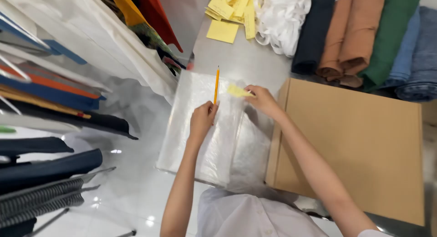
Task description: The person ties a white ribbon around a cardboard box. They wrap the ribbon around the box, pull it tight, and tie a knot and bow on top.
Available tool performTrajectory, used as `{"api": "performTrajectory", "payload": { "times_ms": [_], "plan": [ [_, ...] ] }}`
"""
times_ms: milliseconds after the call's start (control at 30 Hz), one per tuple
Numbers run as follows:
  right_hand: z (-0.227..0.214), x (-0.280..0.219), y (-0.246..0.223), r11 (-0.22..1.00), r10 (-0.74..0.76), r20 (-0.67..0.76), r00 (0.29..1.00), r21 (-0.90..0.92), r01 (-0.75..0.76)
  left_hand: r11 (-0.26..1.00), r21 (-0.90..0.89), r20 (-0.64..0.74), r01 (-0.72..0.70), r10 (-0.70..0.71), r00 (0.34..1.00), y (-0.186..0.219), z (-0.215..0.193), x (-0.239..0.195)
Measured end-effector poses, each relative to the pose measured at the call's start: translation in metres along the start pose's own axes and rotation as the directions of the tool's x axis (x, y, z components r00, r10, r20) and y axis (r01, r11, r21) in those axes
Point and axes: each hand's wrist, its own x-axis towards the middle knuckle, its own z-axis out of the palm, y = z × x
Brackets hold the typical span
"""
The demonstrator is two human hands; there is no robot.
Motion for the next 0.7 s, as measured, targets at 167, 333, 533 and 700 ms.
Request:
{"api": "performTrajectory", "payload": {
  "times_ms": [167,333,533,700],
  "plan": [
    [0.046,0.052,-0.006,0.982,0.170,-0.015,0.985,-0.077,-0.170,0.941,0.313,0.009,-0.132,0.137,0.991,-0.020,-0.031,0.092],
    [0.060,0.072,0.017,0.957,0.127,-0.149,0.981,-0.243,-0.161,0.847,0.468,0.009,-0.253,0.281,0.960,-0.020,-0.037,0.163],
    [0.026,0.058,0.026,0.972,0.145,-0.422,0.895,-0.108,-0.209,0.623,0.687,-0.032,-0.374,0.540,0.841,-0.051,0.019,0.263],
    [-0.017,0.073,0.069,0.955,0.254,-0.432,0.865,-0.031,-0.296,0.680,0.629,-0.011,-0.377,0.492,0.870,-0.052,0.030,0.291]
  ]
}}
